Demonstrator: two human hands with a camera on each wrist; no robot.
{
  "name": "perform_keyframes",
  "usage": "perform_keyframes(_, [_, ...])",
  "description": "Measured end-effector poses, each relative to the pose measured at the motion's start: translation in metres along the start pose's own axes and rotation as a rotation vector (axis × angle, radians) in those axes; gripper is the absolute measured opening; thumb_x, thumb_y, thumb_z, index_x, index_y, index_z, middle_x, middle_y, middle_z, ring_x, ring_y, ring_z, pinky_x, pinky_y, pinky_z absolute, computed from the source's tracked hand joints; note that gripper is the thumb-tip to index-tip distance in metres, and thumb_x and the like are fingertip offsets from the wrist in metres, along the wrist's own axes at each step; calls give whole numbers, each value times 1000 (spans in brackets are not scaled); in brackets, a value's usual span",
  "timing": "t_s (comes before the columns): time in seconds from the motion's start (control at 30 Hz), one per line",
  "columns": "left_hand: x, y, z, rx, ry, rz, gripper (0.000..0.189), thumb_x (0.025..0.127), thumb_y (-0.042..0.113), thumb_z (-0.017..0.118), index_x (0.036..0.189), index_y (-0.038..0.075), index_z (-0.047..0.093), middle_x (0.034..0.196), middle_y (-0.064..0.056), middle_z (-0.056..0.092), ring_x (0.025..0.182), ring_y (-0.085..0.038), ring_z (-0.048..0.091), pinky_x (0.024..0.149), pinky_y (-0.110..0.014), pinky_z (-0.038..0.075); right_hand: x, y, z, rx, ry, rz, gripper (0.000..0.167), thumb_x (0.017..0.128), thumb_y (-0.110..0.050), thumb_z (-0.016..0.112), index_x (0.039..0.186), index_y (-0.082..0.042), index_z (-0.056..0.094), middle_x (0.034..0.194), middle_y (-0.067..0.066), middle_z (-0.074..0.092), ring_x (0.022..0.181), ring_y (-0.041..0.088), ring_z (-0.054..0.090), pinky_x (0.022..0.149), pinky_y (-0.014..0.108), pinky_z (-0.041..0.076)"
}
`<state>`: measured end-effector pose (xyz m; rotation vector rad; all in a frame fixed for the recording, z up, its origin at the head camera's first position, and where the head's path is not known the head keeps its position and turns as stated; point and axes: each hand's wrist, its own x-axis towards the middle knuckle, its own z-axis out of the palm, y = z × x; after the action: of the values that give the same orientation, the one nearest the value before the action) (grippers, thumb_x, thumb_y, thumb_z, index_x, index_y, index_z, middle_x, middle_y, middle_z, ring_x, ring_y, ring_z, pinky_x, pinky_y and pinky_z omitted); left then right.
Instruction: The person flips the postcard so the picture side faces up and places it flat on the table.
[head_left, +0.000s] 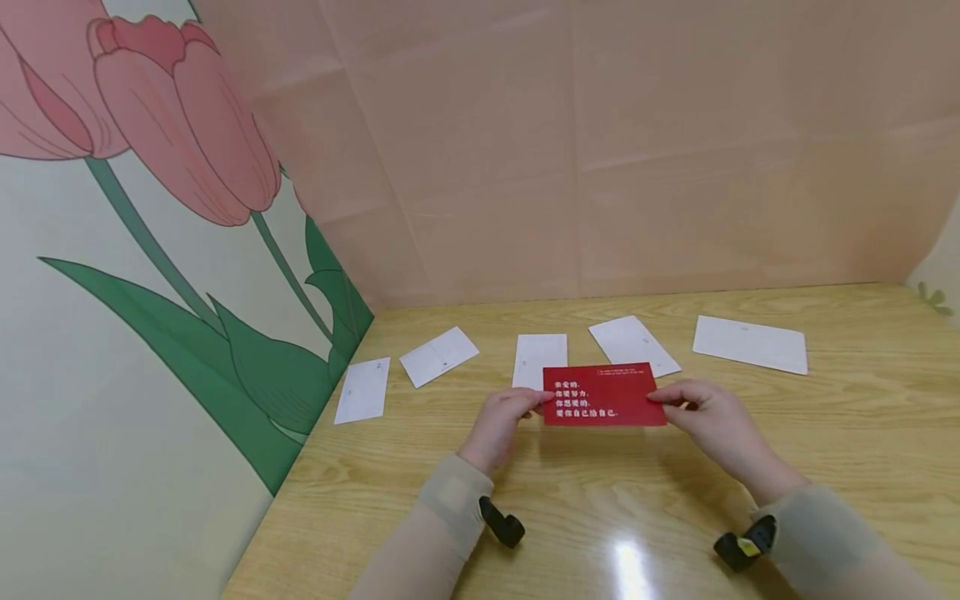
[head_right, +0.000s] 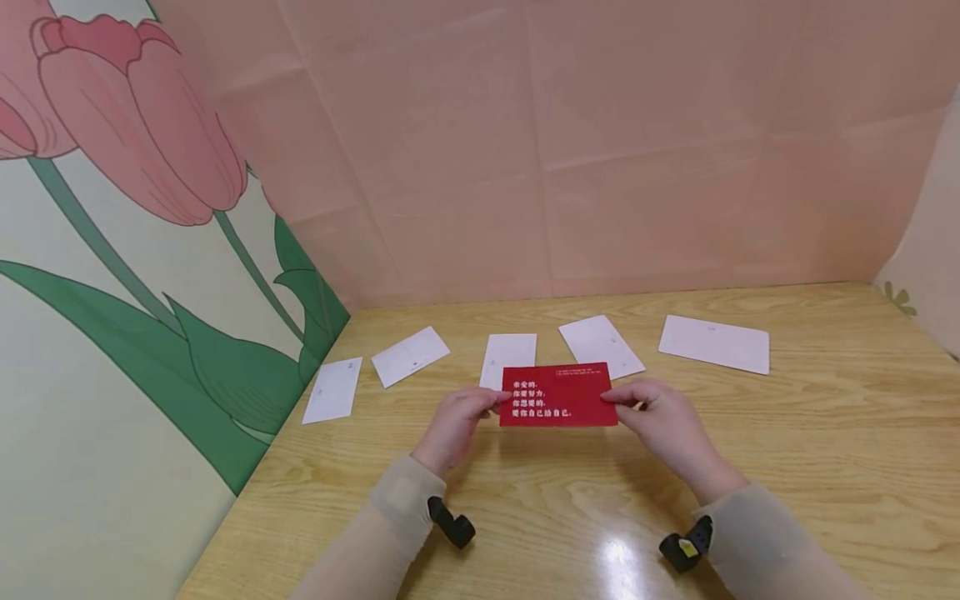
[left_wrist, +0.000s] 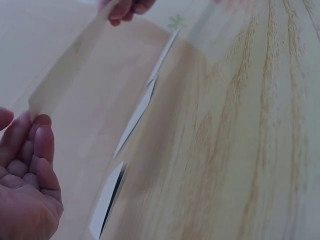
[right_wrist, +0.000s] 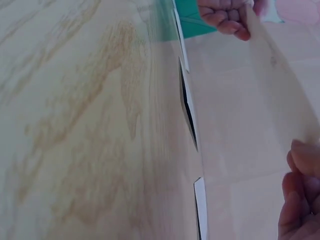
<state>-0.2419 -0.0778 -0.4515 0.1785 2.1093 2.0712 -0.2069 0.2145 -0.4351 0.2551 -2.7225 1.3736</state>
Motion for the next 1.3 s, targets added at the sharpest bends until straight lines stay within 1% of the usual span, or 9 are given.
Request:
perform_keyframes(0.13, [1,-2,2,1,36,-52,24,86,27,72,97,6,76,93,-2,71,98,-15,53,88,-38,37,0,0,0,18,-18,7,21,94,-13,61,112,-8,71,115,13,63,99,27,52,71,30,48])
perform_keyframes(0.27, [1,-3,3,24,48,-76,19,85,23,74,97,9,76,99,-2,70,104,-16,55,90,-36,40,-2,-2,0,52,-45,13,25,98,-20,56,113,-6,70,117,13,64,104,23,54,79,35,46])
perform_keyframes(0.33, [1,-3,4,31,42,-74,17,85,20,74,98,10,76,100,-2,70,103,-16,57,90,-35,43,-3,-2,0,73,-56,27,28,98,-24,55,114,-5,69,117,13,64,103,17,55,81,35,45])
perform_keyframes(0.43, [2,-4,5,42,35,-64,15,85,17,74,99,12,75,98,-2,69,98,-16,58,84,-32,47,-1,-1,2,95,-70,48,32,96,-29,60,114,-4,69,113,11,66,97,12,55,79,32,46])
perform_keyframes(0.57, [1,-3,6,50,28,-57,17,84,14,75,101,13,73,95,-3,66,92,-16,59,80,-30,49,1,1,5,96,-88,73,37,90,-33,68,113,-3,67,106,9,67,93,19,56,74,30,49])
perform_keyframes(0.73, [0,-3,8,63,9,-33,20,83,7,74,103,7,71,93,-4,67,86,-14,62,78,-30,52,2,5,6,74,-109,74,33,89,-25,70,111,-3,65,103,9,67,91,23,58,72,30,50])
perform_keyframes(0.93, [2,-7,9,188,3,-27,20,81,4,76,100,7,71,86,-2,65,78,-11,61,73,-27,52,2,8,8,111,-166,70,34,88,-19,71,113,1,61,97,9,64,87,21,58,70,29,52])
perform_keyframes(1.1, [0,-8,11,303,-8,-89,17,81,11,77,96,16,72,86,2,65,79,-12,60,73,-27,50,2,9,9,60,-205,120,35,86,-20,73,113,0,62,95,7,64,84,21,58,69,30,51])
perform_keyframes(1.3, [-1,-12,15,408,-18,-154,15,81,13,78,93,18,71,85,2,63,79,-14,56,72,-29,47,2,11,11,-31,-232,145,34,85,-21,74,111,-2,64,95,6,63,87,23,54,70,34,47])
